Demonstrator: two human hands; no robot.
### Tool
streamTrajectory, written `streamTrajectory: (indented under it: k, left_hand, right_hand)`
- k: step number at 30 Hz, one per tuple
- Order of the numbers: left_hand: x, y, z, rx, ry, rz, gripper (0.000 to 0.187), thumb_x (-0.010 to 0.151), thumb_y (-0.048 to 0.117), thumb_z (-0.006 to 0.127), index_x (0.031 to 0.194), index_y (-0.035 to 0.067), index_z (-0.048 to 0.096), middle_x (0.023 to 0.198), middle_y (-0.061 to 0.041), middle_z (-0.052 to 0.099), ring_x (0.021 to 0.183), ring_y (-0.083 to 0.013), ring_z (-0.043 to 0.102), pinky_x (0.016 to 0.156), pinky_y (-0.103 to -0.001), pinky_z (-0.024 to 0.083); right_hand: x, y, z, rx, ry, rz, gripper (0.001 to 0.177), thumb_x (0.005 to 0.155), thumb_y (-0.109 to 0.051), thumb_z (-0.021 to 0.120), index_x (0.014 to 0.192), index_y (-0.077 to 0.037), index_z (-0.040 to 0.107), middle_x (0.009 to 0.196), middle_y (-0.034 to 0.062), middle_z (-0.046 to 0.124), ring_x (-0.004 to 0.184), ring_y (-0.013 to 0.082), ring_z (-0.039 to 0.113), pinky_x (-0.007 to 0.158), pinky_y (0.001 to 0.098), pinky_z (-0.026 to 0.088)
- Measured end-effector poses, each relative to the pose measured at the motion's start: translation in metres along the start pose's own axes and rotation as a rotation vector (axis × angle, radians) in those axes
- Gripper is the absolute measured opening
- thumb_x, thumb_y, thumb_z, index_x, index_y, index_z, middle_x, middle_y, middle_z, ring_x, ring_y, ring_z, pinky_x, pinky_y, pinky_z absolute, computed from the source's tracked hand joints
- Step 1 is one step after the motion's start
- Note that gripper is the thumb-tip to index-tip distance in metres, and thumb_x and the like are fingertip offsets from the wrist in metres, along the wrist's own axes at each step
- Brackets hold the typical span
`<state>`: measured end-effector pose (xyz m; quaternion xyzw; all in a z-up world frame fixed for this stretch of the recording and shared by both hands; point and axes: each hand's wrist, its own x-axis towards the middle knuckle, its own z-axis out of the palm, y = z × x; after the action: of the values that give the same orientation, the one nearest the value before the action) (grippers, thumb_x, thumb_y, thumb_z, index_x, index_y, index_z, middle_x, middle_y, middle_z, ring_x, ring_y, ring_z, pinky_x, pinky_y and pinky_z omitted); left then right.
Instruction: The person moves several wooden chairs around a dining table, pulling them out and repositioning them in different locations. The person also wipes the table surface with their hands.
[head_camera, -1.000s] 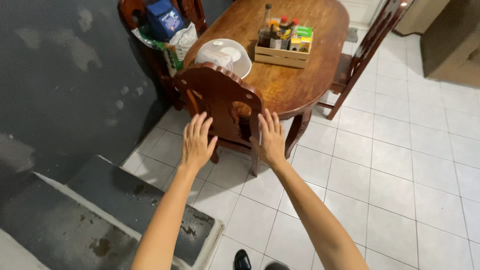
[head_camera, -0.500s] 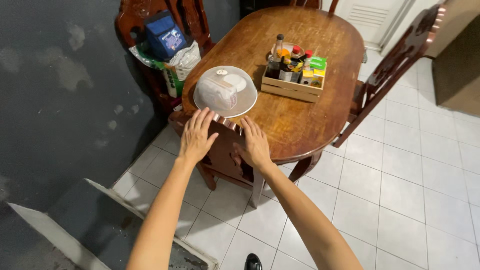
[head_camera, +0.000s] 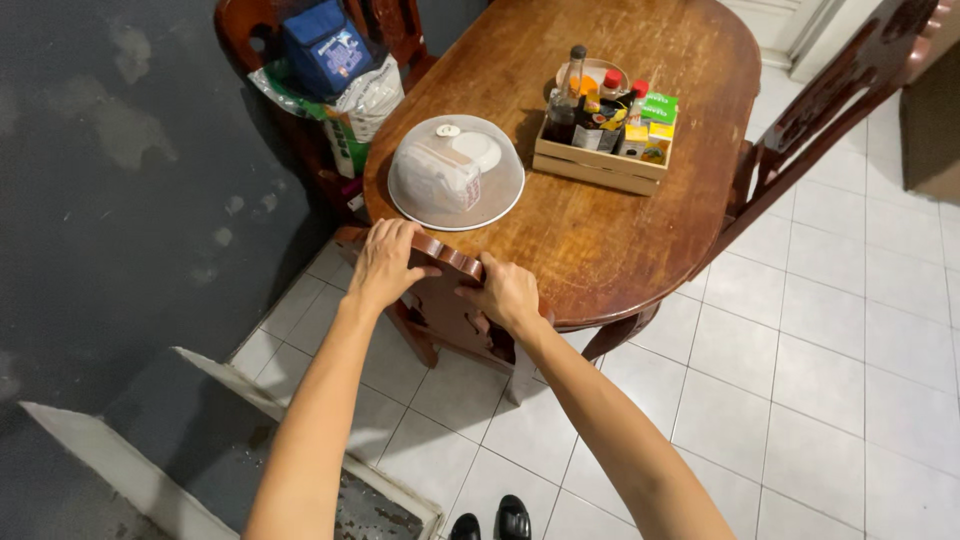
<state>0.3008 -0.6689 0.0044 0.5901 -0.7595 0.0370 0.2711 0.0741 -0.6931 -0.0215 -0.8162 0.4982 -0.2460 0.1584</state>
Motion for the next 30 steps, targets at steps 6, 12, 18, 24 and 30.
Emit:
streamTrajectory:
  k: [6, 12, 18, 24, 30]
  left_hand:
    - [0.006, -0.001, 0.003, -0.008, 0.075, 0.123, 0.072, 0.064, 0.033, 0.092, 0.119, 0.002, 0.058, 0.113, -0.015, 0.065, 0.113, -0.0363, 0.058, 0.105, -0.048, 0.043]
    - [0.0, 0.006, 0.016, -0.016, 0.058, 0.142, 0.069, 0.068, 0.044, 0.09, 0.115, 0.004, 0.058, 0.109, -0.012, 0.066, 0.111, -0.0328, 0.06, 0.103, -0.048, 0.042]
    - [-0.001, 0.033, 0.042, 0.003, 0.033, 0.195, 0.07, 0.067, 0.054, 0.086, 0.111, 0.006, 0.061, 0.101, -0.009, 0.068, 0.101, -0.0264, 0.062, 0.093, -0.044, 0.043]
    - [0.004, 0.085, 0.061, -0.137, 0.051, 0.218, 0.062, 0.068, 0.055, 0.086, 0.102, 0.009, 0.062, 0.096, -0.006, 0.068, 0.096, -0.0243, 0.063, 0.091, -0.043, 0.043]
    - [0.006, 0.114, 0.058, -0.152, 0.018, 0.209, 0.057, 0.071, 0.05, 0.086, 0.102, 0.008, 0.063, 0.096, -0.007, 0.068, 0.094, -0.0258, 0.063, 0.09, -0.043, 0.044]
  right_hand:
    - [0.0, 0.01, -0.001, 0.029, 0.055, -0.054, 0.047, 0.072, -0.049, 0.085, 0.091, -0.011, 0.066, 0.071, 0.0121, 0.073, 0.07, 0.0344, 0.071, 0.066, 0.0466, 0.056]
    - [-0.008, 0.028, -0.008, -0.018, 0.048, -0.079, 0.048, 0.069, -0.051, 0.087, 0.087, -0.011, 0.068, 0.07, 0.0151, 0.071, 0.067, 0.0368, 0.069, 0.063, 0.0483, 0.054]
    - [-0.027, 0.064, -0.034, -0.058, 0.06, -0.134, 0.048, 0.067, -0.05, 0.088, 0.096, -0.015, 0.074, 0.072, 0.0136, 0.072, 0.067, 0.0369, 0.069, 0.064, 0.0482, 0.055]
    - [-0.046, 0.099, -0.074, -0.036, 0.018, -0.057, 0.061, 0.056, -0.049, 0.093, 0.103, -0.014, 0.075, 0.078, 0.0134, 0.074, 0.07, 0.0351, 0.071, 0.067, 0.0457, 0.056]
    - [-0.055, 0.115, -0.09, -0.018, -0.055, 0.047, 0.052, 0.059, -0.044, 0.094, 0.098, -0.014, 0.077, 0.08, 0.0089, 0.076, 0.073, 0.031, 0.072, 0.07, 0.0422, 0.057]
